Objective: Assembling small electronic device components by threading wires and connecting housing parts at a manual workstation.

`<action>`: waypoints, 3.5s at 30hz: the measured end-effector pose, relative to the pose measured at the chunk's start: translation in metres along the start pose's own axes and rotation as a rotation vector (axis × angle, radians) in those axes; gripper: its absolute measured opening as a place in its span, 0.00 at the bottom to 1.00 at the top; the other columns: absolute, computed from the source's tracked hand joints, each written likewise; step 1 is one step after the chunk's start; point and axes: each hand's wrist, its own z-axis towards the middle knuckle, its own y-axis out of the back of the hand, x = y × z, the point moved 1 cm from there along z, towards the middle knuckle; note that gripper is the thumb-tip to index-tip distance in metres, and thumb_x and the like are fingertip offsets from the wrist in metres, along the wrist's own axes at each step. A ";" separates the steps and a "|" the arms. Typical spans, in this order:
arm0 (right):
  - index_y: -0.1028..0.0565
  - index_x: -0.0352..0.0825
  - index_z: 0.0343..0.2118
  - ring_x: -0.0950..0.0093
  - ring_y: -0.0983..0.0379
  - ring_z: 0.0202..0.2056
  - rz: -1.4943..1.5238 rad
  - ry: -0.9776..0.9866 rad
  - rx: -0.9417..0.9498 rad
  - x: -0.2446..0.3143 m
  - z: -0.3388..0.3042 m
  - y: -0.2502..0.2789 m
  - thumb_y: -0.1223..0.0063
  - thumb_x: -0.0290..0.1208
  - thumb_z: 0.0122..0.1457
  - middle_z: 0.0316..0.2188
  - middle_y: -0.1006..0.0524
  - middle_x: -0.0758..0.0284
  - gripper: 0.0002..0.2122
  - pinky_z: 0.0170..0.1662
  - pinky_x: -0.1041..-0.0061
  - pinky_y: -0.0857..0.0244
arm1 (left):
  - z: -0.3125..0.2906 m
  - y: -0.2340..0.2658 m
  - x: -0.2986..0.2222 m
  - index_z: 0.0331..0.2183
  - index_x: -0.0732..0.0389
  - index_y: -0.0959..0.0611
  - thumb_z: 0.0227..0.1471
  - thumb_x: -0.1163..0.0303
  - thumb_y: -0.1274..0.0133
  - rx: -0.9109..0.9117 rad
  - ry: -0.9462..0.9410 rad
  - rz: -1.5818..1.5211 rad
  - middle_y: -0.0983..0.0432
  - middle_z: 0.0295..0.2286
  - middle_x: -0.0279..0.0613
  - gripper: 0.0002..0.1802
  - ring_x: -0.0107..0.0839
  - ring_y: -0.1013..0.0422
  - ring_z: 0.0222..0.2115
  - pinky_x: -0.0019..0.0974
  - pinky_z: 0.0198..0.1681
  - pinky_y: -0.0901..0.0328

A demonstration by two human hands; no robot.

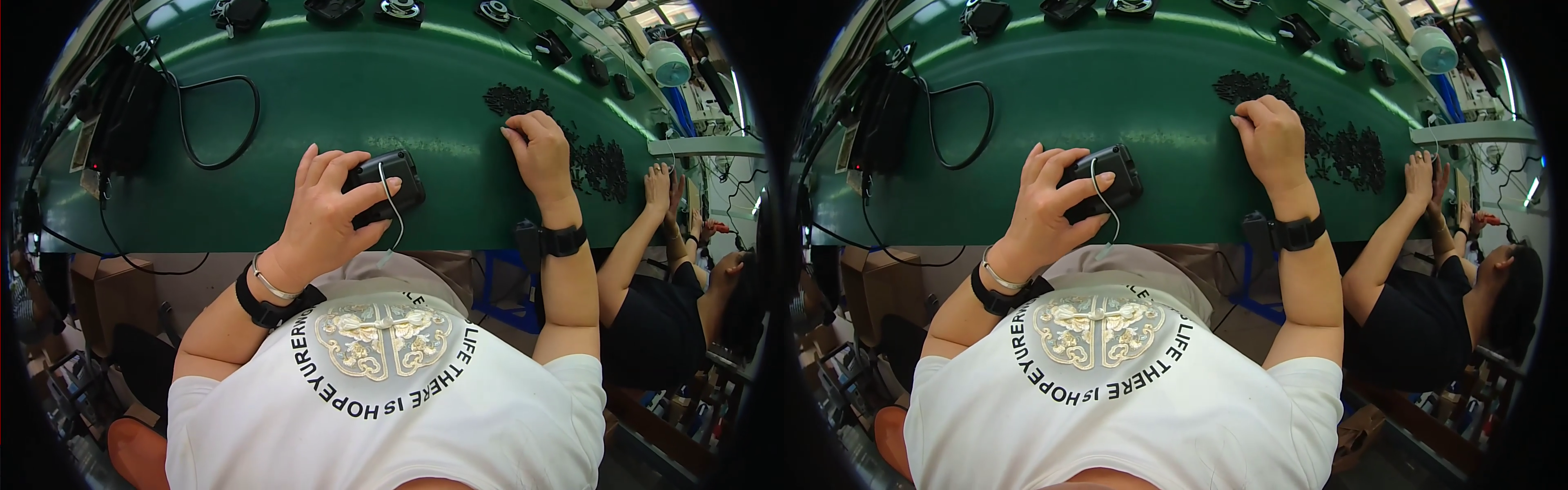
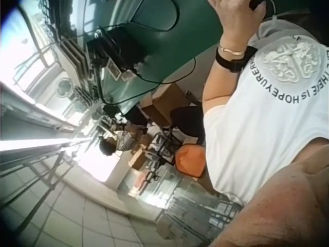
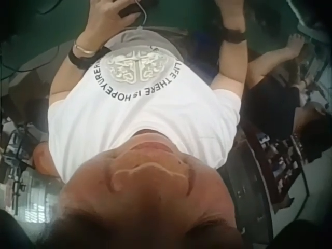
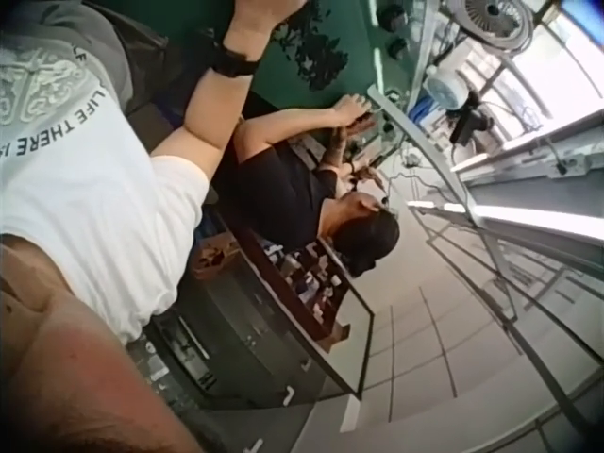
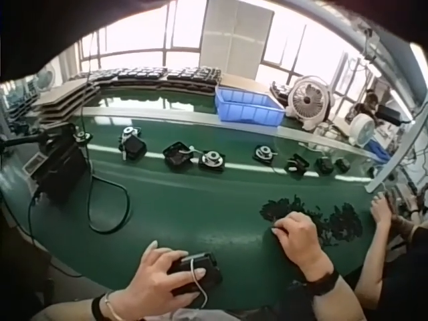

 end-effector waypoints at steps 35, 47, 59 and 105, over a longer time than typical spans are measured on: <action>0.20 0.32 0.37 0.76 0.31 0.27 0.475 0.281 -0.102 0.070 -0.014 0.013 0.42 0.22 0.56 0.27 0.25 0.68 0.06 0.32 0.80 0.39 | 0.002 0.004 0.001 0.41 0.45 0.15 0.31 0.69 0.31 0.033 -0.047 0.057 0.27 0.45 0.44 0.27 0.46 0.33 0.48 0.56 0.59 0.44; 0.21 0.30 0.35 0.87 0.33 0.28 1.315 -0.442 0.132 0.066 0.031 -0.028 0.44 0.25 0.60 0.25 0.25 0.75 0.05 0.32 0.85 0.38 | 0.163 0.053 0.065 0.43 0.57 0.16 0.37 0.67 0.33 0.062 -0.090 -0.272 0.23 0.43 0.43 0.26 0.37 0.28 0.45 0.38 0.52 0.34; 0.22 0.29 0.33 0.86 0.33 0.24 1.081 -0.284 0.247 0.087 0.040 -0.025 0.41 0.27 0.58 0.23 0.25 0.73 0.06 0.27 0.83 0.38 | 0.349 -0.051 0.119 0.42 0.47 0.15 0.37 0.55 0.38 0.045 0.108 0.088 0.18 0.38 0.43 0.25 0.44 0.24 0.41 0.39 0.48 0.32; 0.32 0.30 0.56 0.57 0.33 0.54 0.109 0.027 0.550 -0.026 0.222 -0.095 0.33 0.40 0.43 0.52 0.30 0.55 0.36 0.61 0.66 0.42 | 0.257 -0.003 0.190 0.54 0.60 0.25 0.42 0.61 0.37 0.179 0.345 -0.012 0.23 0.45 0.53 0.36 0.45 0.28 0.48 0.39 0.53 0.34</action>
